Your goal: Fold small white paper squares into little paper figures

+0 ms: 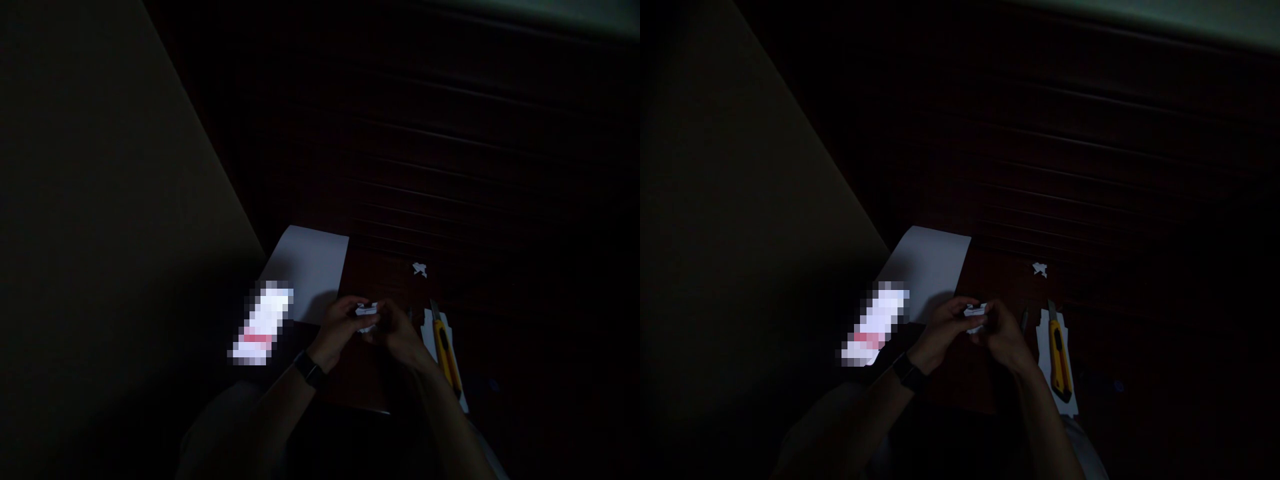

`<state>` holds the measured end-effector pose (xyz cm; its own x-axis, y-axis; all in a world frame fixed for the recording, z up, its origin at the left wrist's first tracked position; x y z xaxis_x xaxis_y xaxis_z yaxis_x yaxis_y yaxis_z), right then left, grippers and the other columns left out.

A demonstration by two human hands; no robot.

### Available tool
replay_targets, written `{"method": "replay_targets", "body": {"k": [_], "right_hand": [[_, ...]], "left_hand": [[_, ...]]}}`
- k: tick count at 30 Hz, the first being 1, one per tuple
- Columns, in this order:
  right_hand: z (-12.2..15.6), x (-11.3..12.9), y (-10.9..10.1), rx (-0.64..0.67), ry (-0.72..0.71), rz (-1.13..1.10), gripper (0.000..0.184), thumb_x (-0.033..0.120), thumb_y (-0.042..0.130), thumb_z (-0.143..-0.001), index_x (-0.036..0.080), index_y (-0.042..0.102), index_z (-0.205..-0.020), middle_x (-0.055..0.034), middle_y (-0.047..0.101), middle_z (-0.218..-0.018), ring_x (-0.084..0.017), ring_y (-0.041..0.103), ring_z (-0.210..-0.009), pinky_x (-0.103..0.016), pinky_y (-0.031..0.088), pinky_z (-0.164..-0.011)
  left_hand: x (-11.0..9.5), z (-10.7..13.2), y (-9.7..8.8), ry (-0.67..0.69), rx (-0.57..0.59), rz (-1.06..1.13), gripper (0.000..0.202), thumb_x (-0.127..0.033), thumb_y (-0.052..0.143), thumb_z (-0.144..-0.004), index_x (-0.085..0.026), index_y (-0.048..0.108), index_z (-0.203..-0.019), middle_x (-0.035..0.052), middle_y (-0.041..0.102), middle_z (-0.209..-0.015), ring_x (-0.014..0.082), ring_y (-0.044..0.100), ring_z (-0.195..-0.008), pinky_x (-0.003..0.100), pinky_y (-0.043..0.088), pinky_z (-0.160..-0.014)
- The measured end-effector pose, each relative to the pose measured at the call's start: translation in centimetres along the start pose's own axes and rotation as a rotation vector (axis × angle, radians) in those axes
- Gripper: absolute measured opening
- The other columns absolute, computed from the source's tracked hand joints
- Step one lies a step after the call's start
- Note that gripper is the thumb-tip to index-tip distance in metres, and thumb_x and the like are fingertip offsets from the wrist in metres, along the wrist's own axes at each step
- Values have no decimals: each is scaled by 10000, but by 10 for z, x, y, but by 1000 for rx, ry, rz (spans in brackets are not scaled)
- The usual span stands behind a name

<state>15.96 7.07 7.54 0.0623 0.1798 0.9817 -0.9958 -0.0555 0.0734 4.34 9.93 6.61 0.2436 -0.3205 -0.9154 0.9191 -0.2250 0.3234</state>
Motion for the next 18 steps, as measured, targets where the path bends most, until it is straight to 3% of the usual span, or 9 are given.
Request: {"method": "replay_targets", "body": {"k": [7, 11, 18], "right_hand": [[-4, -3, -3, -56, -26, 38, 448, 144, 709, -571, 226, 459, -934, -4, 589, -905, -160, 570, -771, -268, 471, -640], [-3, 2, -2, -34, -43, 26, 424, 134, 698, -602, 236, 472, -946, 2, 590, -885, -154, 569, -752, -277, 473, -655], [-3, 1, -5, -76, -56, 19, 375, 152, 705, -614, 234, 496, -914, 27, 566, -750, -153, 560, -697, -280, 468, -633]], "left_hand": [[3, 1, 1, -84, 35, 44, 470, -212, 790, -542, -145, 601, -968, 56, 645, -862, 168, 598, -750, 248, 460, -603], [1, -1, -3, -44, 7, 45, 443, -227, 794, -545, -134, 613, -938, 62, 646, -872, 169, 597, -784, 246, 447, -653], [-2, 1, 2, -66, 70, 48, 385, -272, 769, -585, -131, 640, -920, 65, 649, -876, 175, 593, -802, 252, 434, -671]]}}
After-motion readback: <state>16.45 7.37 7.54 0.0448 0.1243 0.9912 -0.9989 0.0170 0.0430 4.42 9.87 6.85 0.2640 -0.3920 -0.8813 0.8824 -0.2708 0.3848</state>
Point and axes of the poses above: each hand's wrist, its own z-axis away from the middle knuckle, its own y-axis out of the palm, x = y × z, the point moved 5 cm from there along -z, towards the middle knuckle
